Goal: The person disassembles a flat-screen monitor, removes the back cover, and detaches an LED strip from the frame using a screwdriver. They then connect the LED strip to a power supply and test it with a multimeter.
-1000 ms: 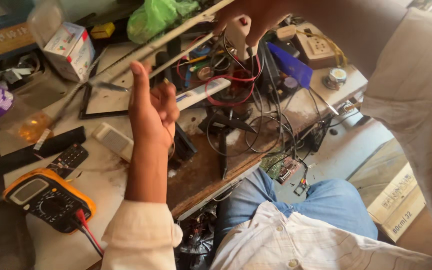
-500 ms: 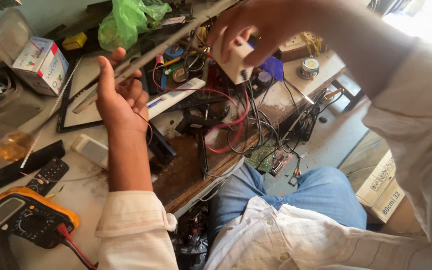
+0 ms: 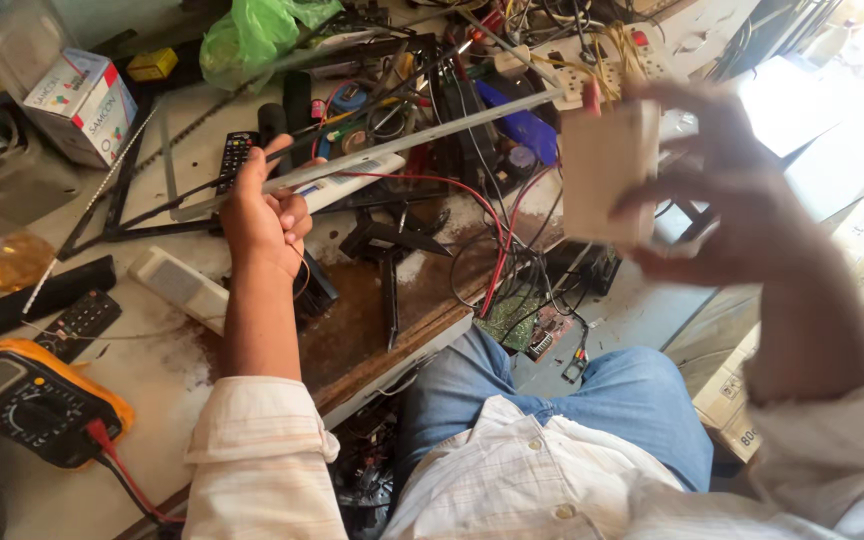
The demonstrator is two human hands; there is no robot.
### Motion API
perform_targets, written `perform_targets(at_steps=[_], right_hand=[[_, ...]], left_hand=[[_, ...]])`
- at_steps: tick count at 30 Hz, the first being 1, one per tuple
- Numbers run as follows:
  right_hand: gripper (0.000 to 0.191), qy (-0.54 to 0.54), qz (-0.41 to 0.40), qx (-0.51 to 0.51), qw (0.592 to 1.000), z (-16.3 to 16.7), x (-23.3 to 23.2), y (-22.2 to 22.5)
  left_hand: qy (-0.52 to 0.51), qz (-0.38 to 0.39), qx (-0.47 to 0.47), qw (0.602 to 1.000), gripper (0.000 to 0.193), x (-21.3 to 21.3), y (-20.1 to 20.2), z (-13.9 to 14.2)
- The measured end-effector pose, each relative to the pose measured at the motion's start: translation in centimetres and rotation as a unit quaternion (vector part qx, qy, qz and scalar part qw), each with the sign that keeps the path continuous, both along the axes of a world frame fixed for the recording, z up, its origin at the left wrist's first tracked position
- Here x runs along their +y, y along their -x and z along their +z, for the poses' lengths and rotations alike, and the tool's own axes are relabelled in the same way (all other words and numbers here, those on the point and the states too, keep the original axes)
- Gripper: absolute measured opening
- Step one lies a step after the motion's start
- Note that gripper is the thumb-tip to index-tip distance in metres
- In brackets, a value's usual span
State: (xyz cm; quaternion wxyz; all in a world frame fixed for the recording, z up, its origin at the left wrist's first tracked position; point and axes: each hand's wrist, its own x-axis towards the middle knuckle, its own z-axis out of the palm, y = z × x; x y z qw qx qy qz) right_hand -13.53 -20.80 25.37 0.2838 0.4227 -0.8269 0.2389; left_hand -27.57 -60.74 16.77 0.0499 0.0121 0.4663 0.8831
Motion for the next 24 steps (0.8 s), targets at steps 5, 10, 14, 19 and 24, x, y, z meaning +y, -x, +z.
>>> perform_targets(at_steps=[5,10,14,19,24], right_hand=[[0.029,0.181,0.054,-0.053,0.981,-6.2,-1.8,-4.8],[0.029,0.238,0.015,-0.086,0.967,-10.7,-2.6,-8.3],[0.031,0.254,-0.045,-0.127,0.958,-12.3,-1.8,-10.2],[0.029,0.233,-0.070,-0.158,0.957,-13.5,-3.4,-11.3],[0.029,0.222,-0.051,-0.171,0.958,-14.2,-5.2,-11.7]], left_hand=[[-0.145,-0.001,0.060,0.988,0.043,0.5,0.7,0.4],[-0.207,0.039,0.155,0.965,0.044,2.3,0.8,2.1],[-0.197,0.030,0.197,0.960,0.049,3.9,0.5,2.7],[-0.214,0.081,0.096,0.969,0.035,3.9,0.4,2.1],[-0.221,0.138,0.014,0.965,0.025,3.5,-0.2,1.7]])
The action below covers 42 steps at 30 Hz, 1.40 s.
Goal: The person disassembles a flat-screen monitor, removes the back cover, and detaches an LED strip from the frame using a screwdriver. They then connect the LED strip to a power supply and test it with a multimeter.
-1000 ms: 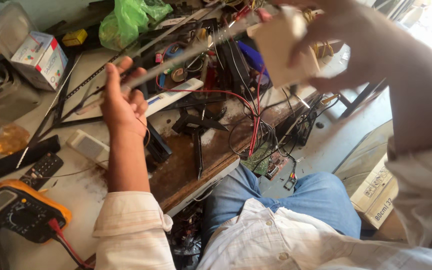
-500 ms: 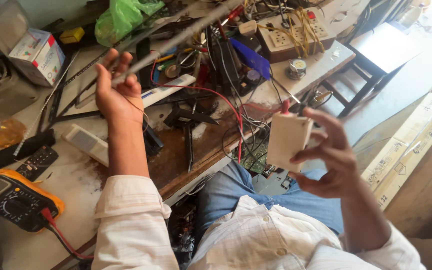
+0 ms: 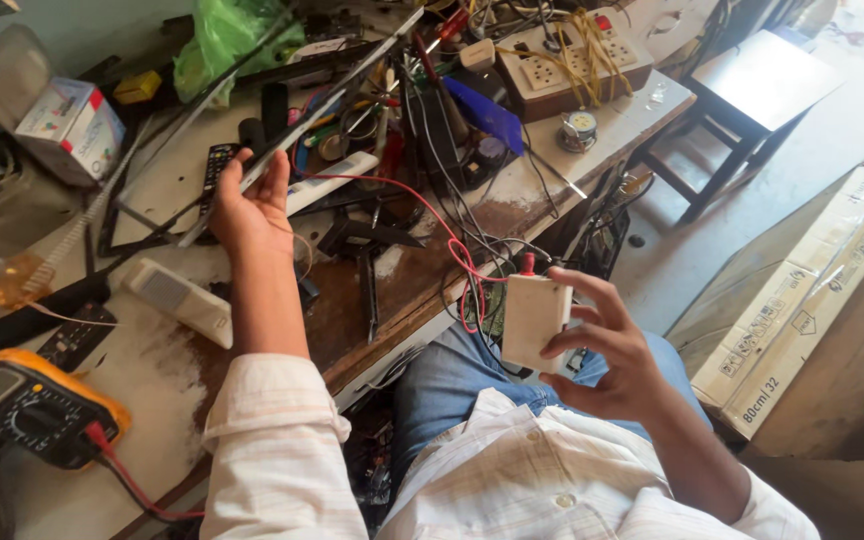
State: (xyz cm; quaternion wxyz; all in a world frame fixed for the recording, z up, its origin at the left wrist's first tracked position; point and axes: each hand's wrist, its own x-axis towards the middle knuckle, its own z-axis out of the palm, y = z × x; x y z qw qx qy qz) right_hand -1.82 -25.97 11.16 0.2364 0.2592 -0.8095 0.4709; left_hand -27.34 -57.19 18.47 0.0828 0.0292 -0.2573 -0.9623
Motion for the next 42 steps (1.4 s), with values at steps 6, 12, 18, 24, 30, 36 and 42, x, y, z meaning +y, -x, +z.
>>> perform_targets(at_steps=[6,12,18,24,30,36,42], right_hand=[[0.030,-0.005,0.015,0.013,1.000,-1.1,-1.5,0.1],[0.029,0.031,0.021,0.019,0.999,-2.0,-0.8,-0.1],[0.029,0.018,0.006,0.019,1.000,-2.0,-0.8,-0.2],[0.046,0.007,-0.004,0.042,0.999,-1.4,-1.4,0.9],[0.069,-0.069,0.093,0.115,0.987,1.1,-3.1,3.5],[0.067,-0.121,0.209,0.123,0.963,4.3,-5.7,6.3],[0.051,-0.057,-0.075,0.062,0.994,4.2,-3.5,11.0]], left_hand=[[-0.016,0.071,0.077,0.994,0.030,0.7,0.8,2.6],[0.096,-0.111,-0.014,0.989,0.025,2.8,0.3,1.6],[0.336,-0.377,-0.027,0.863,0.030,-1.0,-0.9,-1.4],[0.565,-0.288,0.085,0.768,0.034,0.7,-7.4,-1.0],[0.782,-0.226,0.118,0.568,0.061,3.5,-17.4,-1.9],[0.491,-0.224,0.144,0.830,0.076,0.6,-17.1,-4.6],[0.438,-0.163,0.165,0.869,0.073,-6.4,-16.6,-5.6]])
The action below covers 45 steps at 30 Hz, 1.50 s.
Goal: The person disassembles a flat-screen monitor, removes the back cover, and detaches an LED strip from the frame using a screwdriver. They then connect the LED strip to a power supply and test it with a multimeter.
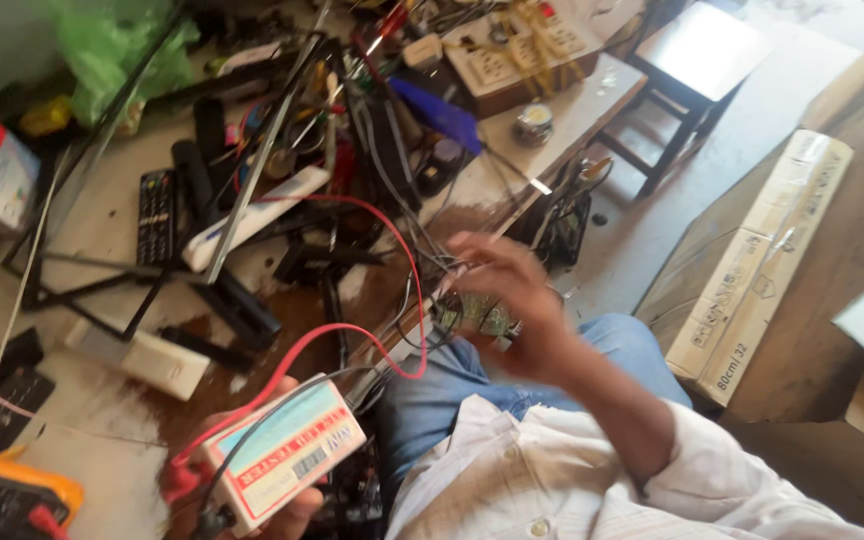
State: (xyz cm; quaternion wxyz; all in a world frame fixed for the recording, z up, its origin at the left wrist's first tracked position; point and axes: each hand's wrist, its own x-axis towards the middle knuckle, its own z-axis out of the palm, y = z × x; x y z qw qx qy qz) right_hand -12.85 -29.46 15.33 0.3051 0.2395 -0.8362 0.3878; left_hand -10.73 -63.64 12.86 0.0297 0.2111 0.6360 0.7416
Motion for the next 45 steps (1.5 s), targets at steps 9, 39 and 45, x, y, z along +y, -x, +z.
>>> perform_targets(at_steps=[9,39,45], right_hand=[[0.028,0.067,-0.046,-0.108,0.991,-3.6,-2.6,3.1],[0.040,-0.164,-0.221,-0.021,0.961,-3.2,3.9,18.4],[0.030,-0.102,-0.158,0.000,0.982,-3.2,4.4,15.7]], left_hand=[[0.024,0.029,0.061,0.997,0.074,-0.5,2.2,2.0],[0.029,0.074,0.126,0.989,0.069,-3.0,-1.8,-2.3],[0.025,0.047,0.129,0.990,0.071,-2.5,-0.1,-1.7]])
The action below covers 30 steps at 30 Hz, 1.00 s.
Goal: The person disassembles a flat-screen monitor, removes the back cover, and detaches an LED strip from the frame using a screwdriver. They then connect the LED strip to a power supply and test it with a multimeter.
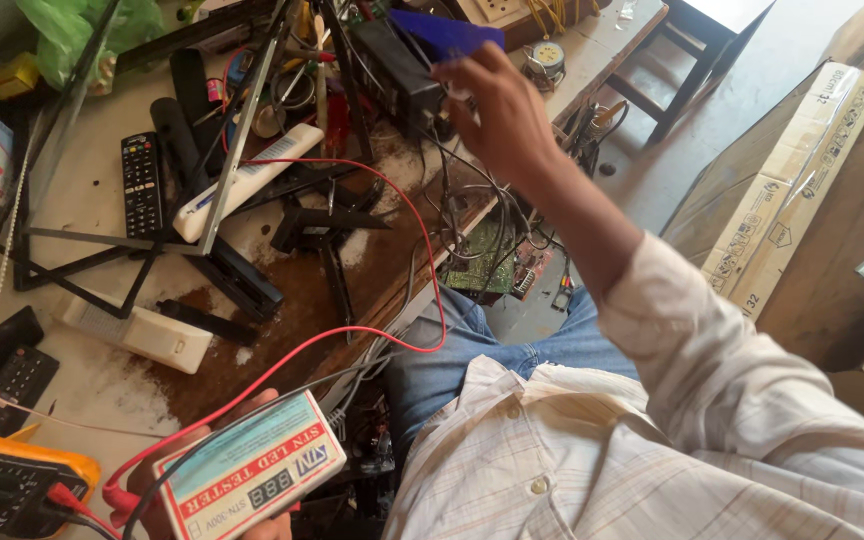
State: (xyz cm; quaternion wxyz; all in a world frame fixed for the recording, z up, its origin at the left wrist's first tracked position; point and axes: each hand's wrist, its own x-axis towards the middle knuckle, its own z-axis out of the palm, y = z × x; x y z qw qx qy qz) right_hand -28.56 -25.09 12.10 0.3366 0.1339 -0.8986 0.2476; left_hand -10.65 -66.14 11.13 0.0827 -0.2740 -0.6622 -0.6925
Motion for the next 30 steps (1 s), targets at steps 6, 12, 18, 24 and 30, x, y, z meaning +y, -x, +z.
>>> perform_targets(at_steps=[6,12,18,24,30], right_hand=[[0.058,-0.047,0.243,-0.046,0.968,-1.0,-2.6,-7.9],[0.068,-0.109,0.118,-0.032,0.986,-5.1,0.1,-9.0],[0.048,-0.055,0.051,0.022,0.997,-4.7,1.9,-9.7],[0.032,0.129,0.209,-0.168,0.955,-4.0,-5.1,-13.6],[0.050,-0.086,0.247,-0.224,0.939,-6.2,-4.9,-14.1]], left_hand=[[0.002,-0.037,-0.008,0.999,0.073,0.0,0.2,1.0],[-0.002,-0.079,-0.015,0.997,0.075,-0.2,0.8,0.6],[0.004,-0.130,-0.016,0.991,0.077,-1.7,1.7,2.0],[0.026,-0.186,-0.028,0.982,0.079,-1.2,1.1,2.0],[0.021,-0.176,-0.037,0.983,0.082,-1.3,-0.3,2.4]])
